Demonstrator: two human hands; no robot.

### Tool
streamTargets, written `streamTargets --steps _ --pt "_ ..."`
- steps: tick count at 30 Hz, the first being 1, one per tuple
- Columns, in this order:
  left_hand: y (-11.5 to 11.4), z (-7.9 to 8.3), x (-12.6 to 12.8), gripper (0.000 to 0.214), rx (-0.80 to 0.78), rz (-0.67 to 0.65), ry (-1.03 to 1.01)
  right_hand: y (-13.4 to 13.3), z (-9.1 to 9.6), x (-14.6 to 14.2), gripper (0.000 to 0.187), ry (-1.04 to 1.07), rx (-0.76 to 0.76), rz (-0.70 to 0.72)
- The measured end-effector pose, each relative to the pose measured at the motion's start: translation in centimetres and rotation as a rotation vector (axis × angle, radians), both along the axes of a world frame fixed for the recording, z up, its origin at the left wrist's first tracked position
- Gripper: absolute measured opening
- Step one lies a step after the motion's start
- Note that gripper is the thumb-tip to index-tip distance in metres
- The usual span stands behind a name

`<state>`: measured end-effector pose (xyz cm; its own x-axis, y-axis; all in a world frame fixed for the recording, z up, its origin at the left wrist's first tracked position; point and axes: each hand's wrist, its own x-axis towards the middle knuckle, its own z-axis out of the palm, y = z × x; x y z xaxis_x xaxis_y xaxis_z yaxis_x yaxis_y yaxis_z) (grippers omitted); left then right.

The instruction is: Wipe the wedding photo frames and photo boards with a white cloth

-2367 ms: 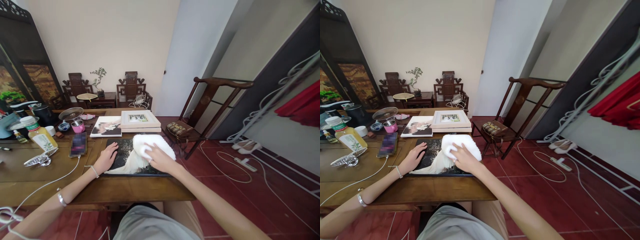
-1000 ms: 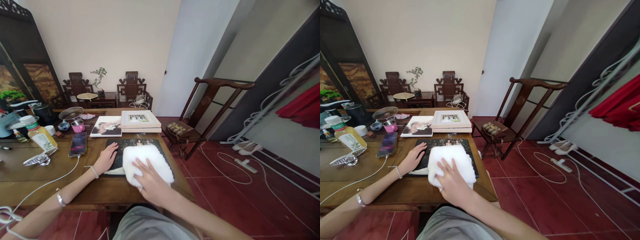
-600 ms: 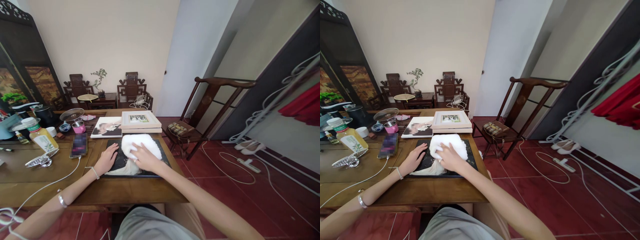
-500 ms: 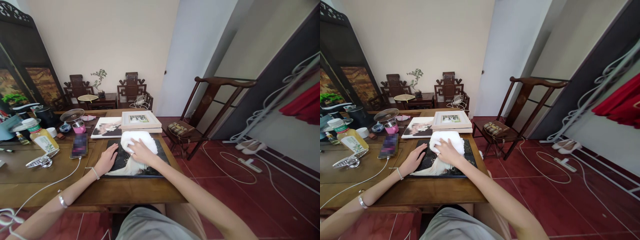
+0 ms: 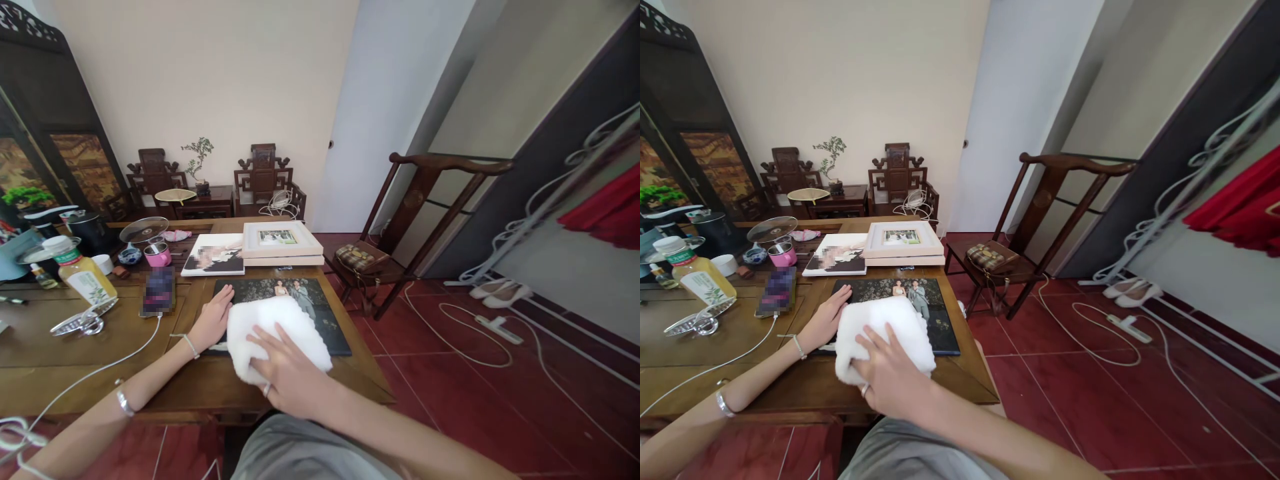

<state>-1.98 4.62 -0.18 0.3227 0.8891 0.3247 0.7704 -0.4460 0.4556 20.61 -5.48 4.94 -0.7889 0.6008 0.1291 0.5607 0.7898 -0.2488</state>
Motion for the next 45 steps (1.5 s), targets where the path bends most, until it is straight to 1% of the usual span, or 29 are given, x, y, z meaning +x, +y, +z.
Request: streamTargets --steps 3,6,8,10,12,15,18,21,25,27,28,30,33,35,37,38,40,41,43,45 --pt "0.1 -0.2 -0.1 0.047 0.006 0.004 0.002 3.6 0.0 -0.1 0.038 0.021 0.014 -0.062" --pt "0.2 -0.3 -0.1 0.047 0.006 0.014 0.001 8.0 0.3 -0.7 0.038 0.007 0.068 -0.137" --pt "0.2 -0.3 -0.1 0.048 0.006 0.016 -0.003 10.3 0.5 -1.3 0.035 0.001 0.104 -0.176" --pt "0.2 -0.2 -0.1 0.048 0.005 0.013 -0.011 11.7 0.6 -1.9 0.034 -0.002 0.129 -0.202" --pt "0.2 0.0 -0.1 0.047 0.007 0.008 -0.023 12.3 0.7 -2.6 0.034 -0.007 0.137 -0.223" --pt "0.3 0.2 -0.1 0.046 0.014 -0.015 -0.034 11.9 0.8 -3.5 0.034 -0.019 0.123 -0.236" --pt "0.3 0.2 -0.2 0.045 0.026 -0.063 -0.033 9.8 0.7 -3.8 0.037 -0.036 0.096 -0.22" --pt "0.3 0.1 -0.2 0.044 0.033 -0.067 -0.044 6.0 0.6 -3.2 0.038 -0.051 0.071 -0.194" --pt "0.3 -0.1 -0.1 0.047 0.006 0.001 -0.02 0.1 0.5 -1.4 0.035 -0.063 0.03 -0.107" --pt "0.3 -0.1 -0.1 0.049 0.0 0.007 -0.005 -1.5 0.5 -0.6 0.033 -0.05 0.01 -0.067" --pt "0.3 -0.2 -0.1 0.049 0.002 0.006 -0.003 -1.6 0.5 -0.2 0.034 -0.033 0.001 -0.058" --pt "0.4 -0.3 -0.2 0.048 0.008 0.005 0.0 -0.6 0.5 0.2 0.037 0.006 -0.009 -0.068" --pt "0.4 -0.5 -0.2 0.049 0.014 0.005 -0.002 3.3 0.4 0.5 0.043 0.015 0.025 -0.138" --pt "0.4 -0.4 -0.2 0.049 0.013 0.002 -0.025 6.3 0.5 0.2 0.041 -0.017 0.065 -0.204" --pt "0.3 0.0 0.0 0.05 0.003 0.008 -0.083 8.5 0.6 -0.4 0.038 -0.051 0.094 -0.259" --pt "0.2 0.4 0.1 0.05 -0.004 0.018 -0.128 9.2 0.7 -0.9 0.037 -0.065 0.104 -0.279" --pt "0.0 1.4 0.2 0.052 -0.016 0.056 -0.245 9.7 0.9 -2.1 0.036 -0.079 0.122 -0.287" --pt "-0.1 1.9 0.2 0.053 -0.018 0.08 -0.309 9.6 1.0 -2.8 0.036 -0.083 0.127 -0.257" --pt "-0.3 2.8 0.1 0.055 -0.033 0.114 -0.408 8.5 1.1 -4.1 0.036 -0.09 0.132 -0.141" --pt "-0.4 3.4 0.0 0.058 -0.041 0.145 -0.451 6.9 1.3 -4.8 0.036 -0.093 0.128 -0.002"
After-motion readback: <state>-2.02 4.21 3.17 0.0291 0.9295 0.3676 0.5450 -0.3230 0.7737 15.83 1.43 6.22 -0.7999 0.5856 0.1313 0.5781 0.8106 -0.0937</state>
